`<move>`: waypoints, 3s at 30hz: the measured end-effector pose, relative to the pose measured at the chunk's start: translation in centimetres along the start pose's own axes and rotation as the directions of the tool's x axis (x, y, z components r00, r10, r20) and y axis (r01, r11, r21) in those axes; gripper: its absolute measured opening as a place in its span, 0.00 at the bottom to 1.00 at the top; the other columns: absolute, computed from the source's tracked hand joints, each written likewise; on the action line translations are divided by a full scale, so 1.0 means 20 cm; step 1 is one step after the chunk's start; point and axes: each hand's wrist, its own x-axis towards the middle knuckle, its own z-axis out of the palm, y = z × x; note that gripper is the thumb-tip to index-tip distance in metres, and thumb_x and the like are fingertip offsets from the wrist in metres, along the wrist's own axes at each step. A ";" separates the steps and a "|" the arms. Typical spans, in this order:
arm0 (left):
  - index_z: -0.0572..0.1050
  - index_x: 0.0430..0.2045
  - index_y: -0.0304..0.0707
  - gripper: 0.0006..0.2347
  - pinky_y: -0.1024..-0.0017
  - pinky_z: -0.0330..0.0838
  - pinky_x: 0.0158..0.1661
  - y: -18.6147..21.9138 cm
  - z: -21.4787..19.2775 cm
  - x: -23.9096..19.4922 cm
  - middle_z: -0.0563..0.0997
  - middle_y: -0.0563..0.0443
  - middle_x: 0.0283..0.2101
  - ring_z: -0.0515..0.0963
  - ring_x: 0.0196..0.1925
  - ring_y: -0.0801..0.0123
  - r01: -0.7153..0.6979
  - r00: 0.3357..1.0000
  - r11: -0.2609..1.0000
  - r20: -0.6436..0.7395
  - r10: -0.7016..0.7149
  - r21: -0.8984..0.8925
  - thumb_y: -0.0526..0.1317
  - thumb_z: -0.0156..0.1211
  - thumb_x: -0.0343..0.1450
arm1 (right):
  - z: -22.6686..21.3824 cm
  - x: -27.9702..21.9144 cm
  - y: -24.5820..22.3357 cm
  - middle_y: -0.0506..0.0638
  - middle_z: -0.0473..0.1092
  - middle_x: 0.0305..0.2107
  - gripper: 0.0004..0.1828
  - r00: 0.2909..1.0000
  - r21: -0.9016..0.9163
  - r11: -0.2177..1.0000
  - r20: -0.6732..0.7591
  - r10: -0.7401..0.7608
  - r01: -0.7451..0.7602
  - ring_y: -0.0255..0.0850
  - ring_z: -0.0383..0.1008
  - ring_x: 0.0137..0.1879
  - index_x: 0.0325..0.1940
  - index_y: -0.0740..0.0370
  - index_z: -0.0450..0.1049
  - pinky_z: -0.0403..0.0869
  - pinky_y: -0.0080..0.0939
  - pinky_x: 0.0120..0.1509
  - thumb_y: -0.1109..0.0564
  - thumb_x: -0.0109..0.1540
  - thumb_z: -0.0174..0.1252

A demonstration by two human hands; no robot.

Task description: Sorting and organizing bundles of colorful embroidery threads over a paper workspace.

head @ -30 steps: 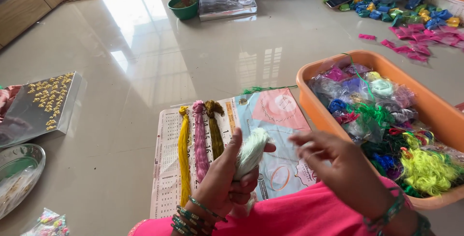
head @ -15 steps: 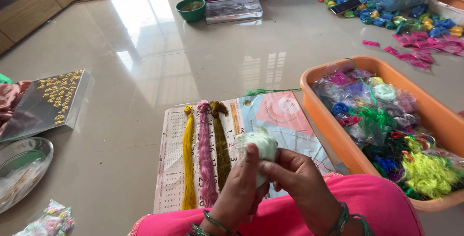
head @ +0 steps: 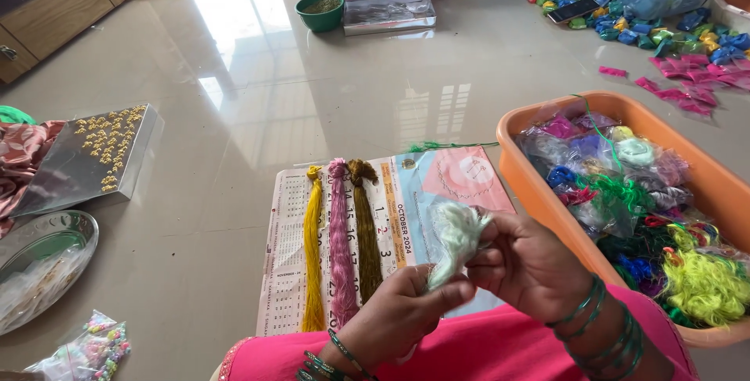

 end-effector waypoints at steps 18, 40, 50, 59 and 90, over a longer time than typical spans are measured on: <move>0.72 0.46 0.31 0.18 0.65 0.79 0.37 -0.25 -0.02 0.20 0.84 0.46 0.37 0.83 0.39 0.61 -0.142 0.941 0.875 -0.210 0.264 0.462 0.39 0.73 0.67 | 0.00 -0.11 0.23 0.46 0.80 0.42 0.26 0.981 -0.637 0.768 0.102 0.166 -0.063 0.35 0.79 0.50 0.50 0.61 0.80 0.75 0.41 0.56 0.39 0.64 0.53; 0.52 0.68 0.42 0.32 0.50 0.76 0.44 0.01 0.11 0.02 0.79 0.36 0.47 0.80 0.48 0.42 0.219 0.952 0.526 -0.299 0.071 0.822 0.42 0.61 0.69 | 0.06 -0.06 0.42 0.48 0.78 0.41 0.14 0.988 0.122 0.993 0.156 -0.023 0.004 0.37 0.79 0.46 0.52 0.59 0.75 0.77 0.42 0.52 0.51 0.67 0.51; 0.60 0.64 0.53 0.34 0.55 0.76 0.47 0.01 0.07 0.01 0.81 0.37 0.47 0.81 0.51 0.45 0.168 0.963 0.687 -0.265 0.038 0.707 0.39 0.71 0.63 | 0.02 -0.07 0.22 0.43 0.68 0.24 0.11 0.986 0.142 0.990 0.169 0.001 -0.026 0.29 0.63 0.22 0.49 0.59 0.70 0.70 0.33 0.32 0.58 0.63 0.48; 0.81 0.41 0.34 0.10 0.74 0.64 0.26 -0.13 -0.04 0.09 0.76 0.54 0.27 0.71 0.25 0.75 -0.021 1.000 0.977 -0.016 0.025 0.211 0.41 0.66 0.71 | -0.06 -0.04 -0.09 0.43 0.62 0.21 0.13 0.926 -0.045 0.999 0.378 0.003 0.015 0.26 0.51 0.17 0.48 0.64 0.67 0.62 0.28 0.24 0.53 0.66 0.47; 0.84 0.36 0.33 0.07 0.76 0.50 0.11 0.11 -0.03 0.02 0.66 0.60 0.12 0.60 0.08 0.80 0.295 0.952 0.951 0.060 -0.301 0.098 0.37 0.66 0.70 | -0.06 -0.15 -0.17 0.48 0.74 0.48 0.08 0.817 -0.837 0.008 0.533 -0.223 0.548 0.33 0.78 0.47 0.43 0.58 0.86 0.76 0.33 0.47 0.63 0.64 0.63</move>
